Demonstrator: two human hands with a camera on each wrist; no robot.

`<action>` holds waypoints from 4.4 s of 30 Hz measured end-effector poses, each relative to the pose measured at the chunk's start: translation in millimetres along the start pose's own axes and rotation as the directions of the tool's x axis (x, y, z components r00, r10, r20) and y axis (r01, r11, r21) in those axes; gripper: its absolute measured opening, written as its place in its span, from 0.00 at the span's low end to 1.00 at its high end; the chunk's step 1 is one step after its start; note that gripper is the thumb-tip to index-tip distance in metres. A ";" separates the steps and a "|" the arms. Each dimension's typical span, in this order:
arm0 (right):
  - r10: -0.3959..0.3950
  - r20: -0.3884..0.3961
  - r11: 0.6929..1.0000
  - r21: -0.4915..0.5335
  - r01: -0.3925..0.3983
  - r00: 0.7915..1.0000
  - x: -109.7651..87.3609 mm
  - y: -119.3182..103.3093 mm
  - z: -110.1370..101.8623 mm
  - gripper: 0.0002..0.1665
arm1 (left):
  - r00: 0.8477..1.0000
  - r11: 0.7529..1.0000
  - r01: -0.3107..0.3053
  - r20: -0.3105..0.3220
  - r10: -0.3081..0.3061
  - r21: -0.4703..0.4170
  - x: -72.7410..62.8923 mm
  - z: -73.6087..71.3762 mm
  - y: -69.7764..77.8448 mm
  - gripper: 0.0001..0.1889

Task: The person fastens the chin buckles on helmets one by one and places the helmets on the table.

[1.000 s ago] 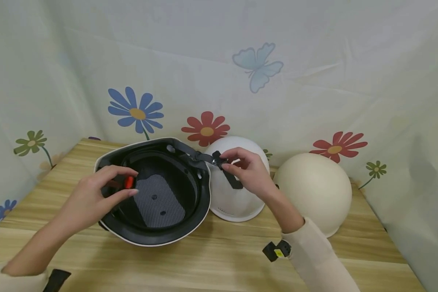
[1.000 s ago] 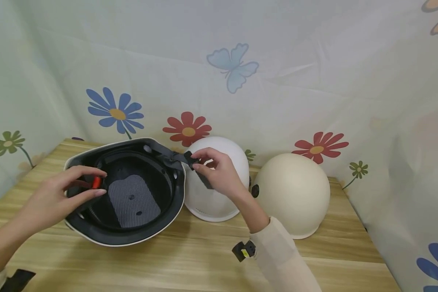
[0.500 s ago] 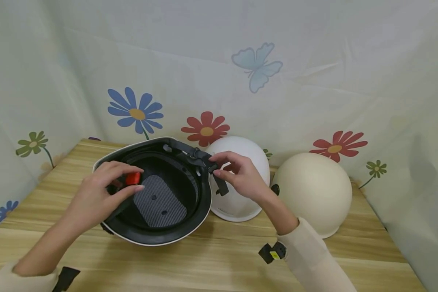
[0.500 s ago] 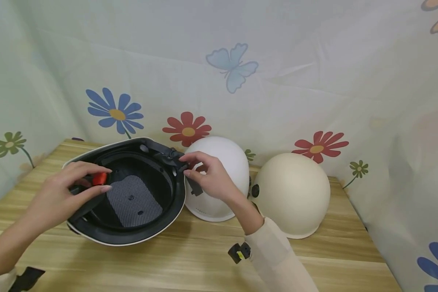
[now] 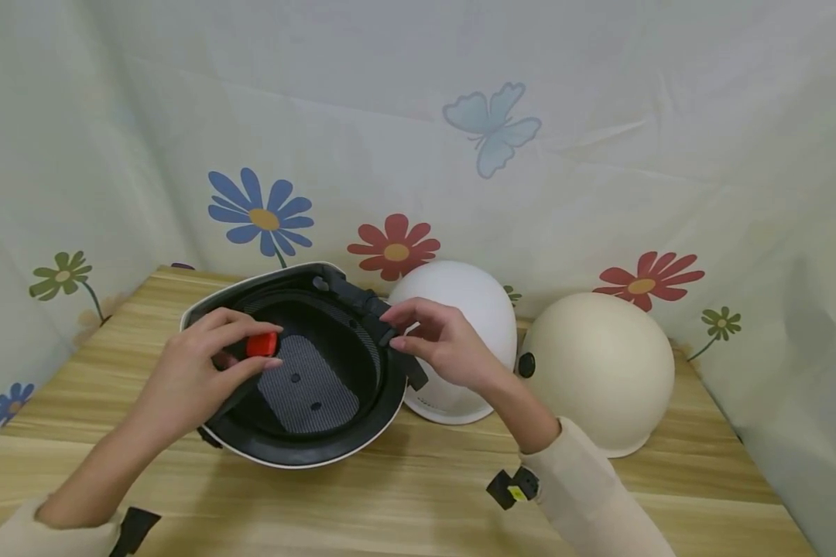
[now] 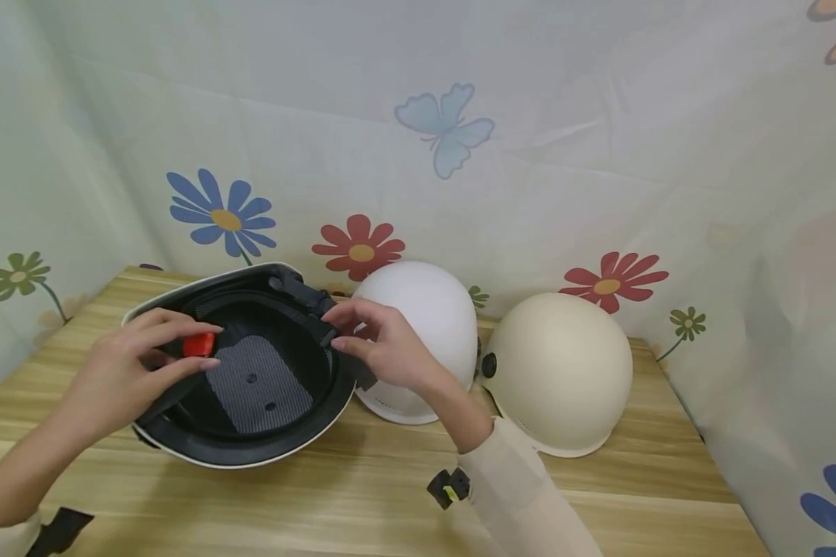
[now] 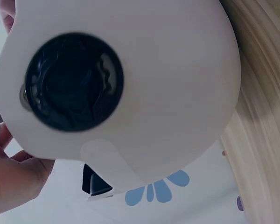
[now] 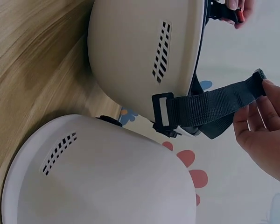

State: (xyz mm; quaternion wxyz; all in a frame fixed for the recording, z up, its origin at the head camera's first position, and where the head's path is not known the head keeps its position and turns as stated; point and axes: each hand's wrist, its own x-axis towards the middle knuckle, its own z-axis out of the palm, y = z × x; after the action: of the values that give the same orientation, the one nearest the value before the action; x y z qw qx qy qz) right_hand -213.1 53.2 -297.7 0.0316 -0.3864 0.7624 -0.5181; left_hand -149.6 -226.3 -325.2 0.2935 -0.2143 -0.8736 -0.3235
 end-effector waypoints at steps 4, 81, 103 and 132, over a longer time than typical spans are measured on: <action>0.004 0.018 1.000 -0.007 -0.004 1.000 1.7 -0.9 4.8 0.15 | 1.000 1.000 0.016 0.014 -0.016 -0.010 -0.4 -1.7 2.6 0.20; -0.135 0.073 0.986 -0.085 0.141 0.988 7.1 -4.2 49.3 0.18 | 0.995 0.994 -0.084 0.043 0.087 -0.067 -6.3 13.6 21.6 0.22; -0.097 0.064 0.991 -0.081 0.102 0.993 6.9 -6.1 46.5 0.16 | 0.999 0.987 0.034 0.013 -0.033 -0.157 -4.1 8.7 23.1 0.20; -0.074 -0.010 0.983 -0.167 0.071 0.997 7.7 -9.5 46.5 0.16 | 0.998 0.965 0.034 -0.048 -0.048 -0.261 -4.4 9.4 16.4 0.16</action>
State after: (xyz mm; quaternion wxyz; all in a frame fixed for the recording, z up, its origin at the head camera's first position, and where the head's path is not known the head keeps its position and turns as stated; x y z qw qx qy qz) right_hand -192.4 11.3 -308.7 -0.0259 -0.4108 0.7887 -0.4567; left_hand -140.6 -209.1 -326.7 0.2793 -0.2240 -0.8197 -0.4471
